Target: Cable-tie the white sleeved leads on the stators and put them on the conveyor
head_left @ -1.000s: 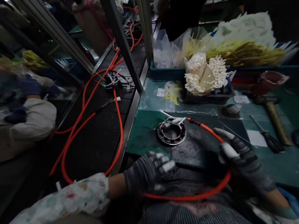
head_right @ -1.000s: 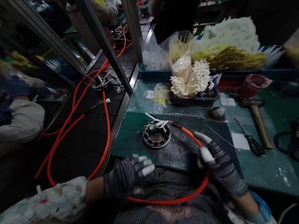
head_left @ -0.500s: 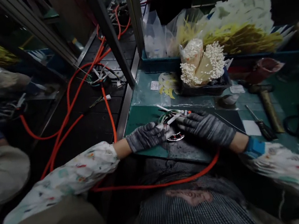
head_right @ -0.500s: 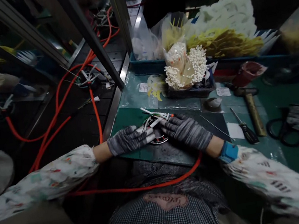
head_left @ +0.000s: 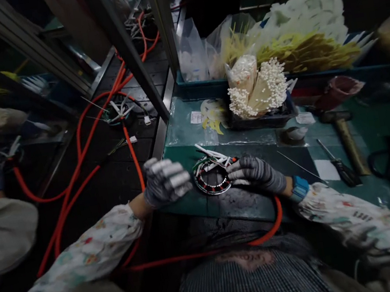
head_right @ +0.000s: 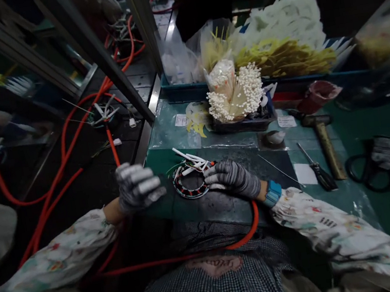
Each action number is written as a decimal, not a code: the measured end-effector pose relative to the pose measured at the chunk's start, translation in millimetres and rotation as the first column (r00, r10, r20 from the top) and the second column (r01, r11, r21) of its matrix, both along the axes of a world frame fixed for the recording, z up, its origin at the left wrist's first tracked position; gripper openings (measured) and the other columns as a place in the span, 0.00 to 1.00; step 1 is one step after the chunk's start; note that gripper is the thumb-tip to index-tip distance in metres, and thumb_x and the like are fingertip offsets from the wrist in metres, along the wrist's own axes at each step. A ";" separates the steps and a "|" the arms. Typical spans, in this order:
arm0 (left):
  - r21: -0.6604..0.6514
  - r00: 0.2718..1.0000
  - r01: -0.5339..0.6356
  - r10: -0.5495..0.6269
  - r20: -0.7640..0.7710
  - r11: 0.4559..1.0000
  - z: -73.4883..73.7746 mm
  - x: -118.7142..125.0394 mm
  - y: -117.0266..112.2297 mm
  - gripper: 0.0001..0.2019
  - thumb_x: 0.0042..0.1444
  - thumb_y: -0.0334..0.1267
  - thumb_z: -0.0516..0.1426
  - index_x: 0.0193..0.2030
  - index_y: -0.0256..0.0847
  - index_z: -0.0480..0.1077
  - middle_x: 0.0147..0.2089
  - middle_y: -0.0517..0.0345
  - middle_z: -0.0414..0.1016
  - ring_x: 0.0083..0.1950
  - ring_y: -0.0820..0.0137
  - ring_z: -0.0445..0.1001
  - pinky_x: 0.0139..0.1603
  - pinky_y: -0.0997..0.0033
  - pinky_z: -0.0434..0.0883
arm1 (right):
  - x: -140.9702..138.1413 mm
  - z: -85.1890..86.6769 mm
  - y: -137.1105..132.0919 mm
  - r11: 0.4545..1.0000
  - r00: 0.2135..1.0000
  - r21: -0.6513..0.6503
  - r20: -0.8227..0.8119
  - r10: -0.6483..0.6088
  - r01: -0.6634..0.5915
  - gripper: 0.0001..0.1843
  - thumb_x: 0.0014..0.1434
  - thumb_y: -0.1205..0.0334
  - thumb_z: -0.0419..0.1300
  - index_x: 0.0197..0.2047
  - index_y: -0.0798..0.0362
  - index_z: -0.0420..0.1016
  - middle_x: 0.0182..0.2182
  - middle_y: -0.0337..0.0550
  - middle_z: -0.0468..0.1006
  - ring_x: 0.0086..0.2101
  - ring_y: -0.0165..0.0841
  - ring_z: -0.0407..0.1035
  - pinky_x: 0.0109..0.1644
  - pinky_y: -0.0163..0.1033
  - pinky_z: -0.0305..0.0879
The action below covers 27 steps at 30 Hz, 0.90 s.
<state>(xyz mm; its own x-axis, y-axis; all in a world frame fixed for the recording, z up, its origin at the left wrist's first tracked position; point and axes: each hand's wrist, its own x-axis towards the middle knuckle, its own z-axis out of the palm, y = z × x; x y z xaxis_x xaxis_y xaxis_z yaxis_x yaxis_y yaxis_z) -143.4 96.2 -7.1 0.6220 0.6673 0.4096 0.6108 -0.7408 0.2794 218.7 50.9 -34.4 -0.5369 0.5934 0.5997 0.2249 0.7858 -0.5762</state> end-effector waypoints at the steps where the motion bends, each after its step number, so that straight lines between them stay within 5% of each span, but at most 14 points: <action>1: -0.025 0.993 -0.069 0.071 0.089 0.997 1.3 4.4 4.0 0.24 0.65 0.54 0.65 0.65 0.54 0.73 0.62 0.54 0.82 0.64 0.57 0.78 0.72 0.46 0.73 | 0.3 2.8 -2.2 0.999 0.999 -0.038 -0.023 -0.023 0.022 0.11 0.74 0.60 0.66 0.57 0.44 0.84 0.48 0.45 0.89 0.45 0.37 0.86 0.50 0.43 0.85; 3: -0.069 0.981 -0.034 0.047 0.188 0.997 5.8 18.1 14.2 0.28 0.66 0.52 0.63 0.70 0.46 0.70 0.69 0.43 0.76 0.70 0.52 0.74 0.72 0.42 0.74 | 1.1 10.7 -7.5 0.978 0.982 -0.120 -0.062 -0.179 0.170 0.10 0.73 0.60 0.67 0.55 0.42 0.85 0.49 0.45 0.89 0.47 0.39 0.85 0.53 0.47 0.84; 6: -0.128 0.973 0.171 -0.147 0.175 0.977 16.0 43.3 30.7 0.18 0.64 0.49 0.66 0.58 0.48 0.80 0.68 0.47 0.78 0.72 0.51 0.73 0.76 0.42 0.71 | 1.4 23.2 -13.9 0.829 0.865 -0.314 -0.043 -0.500 0.463 0.19 0.68 0.56 0.70 0.61 0.44 0.82 0.53 0.48 0.87 0.50 0.44 0.82 0.58 0.55 0.81; 10: -0.180 0.938 0.307 -0.264 0.226 0.935 31.3 77.2 37.7 0.07 0.65 0.48 0.68 0.44 0.51 0.83 0.55 0.54 0.87 0.67 0.54 0.78 0.75 0.42 0.70 | -3.4 32.3 -17.0 0.660 0.879 -0.614 0.123 -0.461 0.432 0.16 0.69 0.50 0.68 0.55 0.49 0.84 0.46 0.46 0.89 0.42 0.42 0.82 0.52 0.51 0.82; 14: -0.380 0.844 0.409 -0.185 0.503 0.830 40.1 111.4 19.9 0.11 0.72 0.50 0.62 0.50 0.47 0.81 0.53 0.52 0.88 0.58 0.59 0.84 0.69 0.48 0.75 | -16.7 24.0 -20.8 0.642 0.829 -0.550 0.189 -0.527 0.534 0.14 0.70 0.51 0.65 0.53 0.48 0.84 0.47 0.48 0.89 0.45 0.45 0.82 0.54 0.53 0.80; 17: -0.590 0.778 0.469 0.010 0.629 0.657 40.3 132.9 4.9 0.14 0.73 0.50 0.60 0.55 0.43 0.78 0.51 0.50 0.86 0.52 0.62 0.86 0.59 0.56 0.81 | -27.1 7.3 -21.6 0.592 0.718 -0.422 0.271 -0.641 0.687 0.15 0.69 0.50 0.65 0.51 0.48 0.86 0.47 0.53 0.88 0.47 0.51 0.82 0.56 0.58 0.79; 20: -0.635 0.818 0.515 -0.107 0.566 0.576 41.9 147.5 -3.2 0.11 0.72 0.46 0.60 0.52 0.43 0.78 0.49 0.51 0.85 0.51 0.61 0.85 0.59 0.56 0.79 | -25.0 -3.7 -23.5 0.625 0.774 -0.510 0.141 -0.617 0.591 0.17 0.68 0.47 0.65 0.52 0.48 0.86 0.47 0.53 0.88 0.48 0.51 0.82 0.58 0.59 0.80; 24: -0.569 0.912 0.404 -0.363 0.190 0.716 55.0 157.4 -5.9 0.08 0.68 0.41 0.64 0.49 0.45 0.83 0.48 0.52 0.85 0.55 0.56 0.81 0.69 0.46 0.71 | 5.4 14.2 -46.2 0.636 0.697 -0.562 -0.138 -0.703 0.530 0.22 0.76 0.44 0.58 0.67 0.40 0.79 0.57 0.47 0.86 0.53 0.45 0.82 0.61 0.57 0.80; 25: -0.557 0.915 0.383 -0.386 0.119 0.737 59.0 158.8 -5.1 0.07 0.68 0.41 0.65 0.48 0.46 0.84 0.47 0.53 0.85 0.55 0.56 0.81 0.71 0.44 0.68 | 14.8 23.7 -55.0 0.670 0.704 -0.534 -0.181 -0.687 0.516 0.23 0.76 0.43 0.59 0.68 0.37 0.78 0.57 0.46 0.85 0.52 0.44 0.82 0.60 0.55 0.81; 27: -0.562 0.911 0.365 -0.408 0.052 0.742 65.2 160.9 -1.9 0.07 0.66 0.42 0.67 0.48 0.47 0.85 0.46 0.55 0.85 0.54 0.58 0.81 0.74 0.45 0.65 | 29.6 43.6 -71.8 0.837 0.872 -0.413 -0.170 -0.459 0.360 0.25 0.70 0.43 0.68 0.67 0.36 0.80 0.57 0.44 0.85 0.53 0.44 0.82 0.58 0.50 0.82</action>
<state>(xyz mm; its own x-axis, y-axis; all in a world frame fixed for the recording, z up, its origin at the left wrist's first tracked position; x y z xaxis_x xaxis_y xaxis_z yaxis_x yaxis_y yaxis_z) 17.5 94.3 58.0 0.8885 0.4589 -0.0048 0.3397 -0.6507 0.6791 248.3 -20.9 9.2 -0.0556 0.9221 0.3828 0.2874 0.3820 -0.8783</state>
